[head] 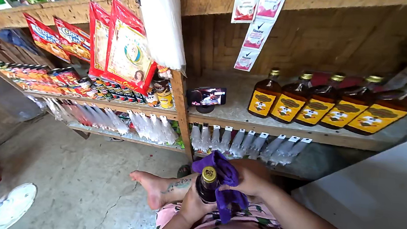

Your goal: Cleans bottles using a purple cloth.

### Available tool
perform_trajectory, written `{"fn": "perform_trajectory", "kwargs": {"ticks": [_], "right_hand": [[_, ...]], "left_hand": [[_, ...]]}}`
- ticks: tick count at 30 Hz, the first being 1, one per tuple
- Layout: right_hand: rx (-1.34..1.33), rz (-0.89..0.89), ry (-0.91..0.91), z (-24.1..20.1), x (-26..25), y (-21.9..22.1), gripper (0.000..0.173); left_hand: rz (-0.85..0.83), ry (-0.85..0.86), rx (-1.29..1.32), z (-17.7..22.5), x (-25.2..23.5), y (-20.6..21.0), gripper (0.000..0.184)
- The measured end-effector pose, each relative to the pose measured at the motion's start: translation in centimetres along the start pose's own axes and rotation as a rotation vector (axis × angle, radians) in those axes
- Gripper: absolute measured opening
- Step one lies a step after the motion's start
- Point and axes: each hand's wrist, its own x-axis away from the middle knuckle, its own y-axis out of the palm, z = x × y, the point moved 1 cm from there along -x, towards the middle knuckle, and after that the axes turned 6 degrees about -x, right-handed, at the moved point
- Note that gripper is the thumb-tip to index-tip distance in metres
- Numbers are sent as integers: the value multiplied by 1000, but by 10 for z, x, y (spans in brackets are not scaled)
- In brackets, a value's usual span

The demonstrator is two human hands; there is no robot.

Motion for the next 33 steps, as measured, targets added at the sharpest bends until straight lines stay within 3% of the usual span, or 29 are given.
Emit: {"fn": "perform_trajectory", "kwargs": {"ticks": [6, 13, 16, 22, 29, 33], "right_hand": [[-4, -99, 168, 4, 3, 1, 86], [80, -84, 7, 6, 0, -6, 59], [66, -76, -67, 8, 0, -7, 57], [78, -109, 126, 4, 3, -2, 84], [104, -59, -1, 3, 1, -5, 52], [106, -50, 24, 7, 2, -7, 51]], "left_hand": [[-19, -9, -14, 1, 0, -1, 108], [-28, -38, -16, 3, 0, -2, 110], [-15, -24, -21, 1, 1, 0, 110], [-21, -23, -21, 1, 0, -1, 109], [-34, -45, -33, 3, 1, -2, 110], [-34, -37, -44, 3, 0, -1, 111]]}}
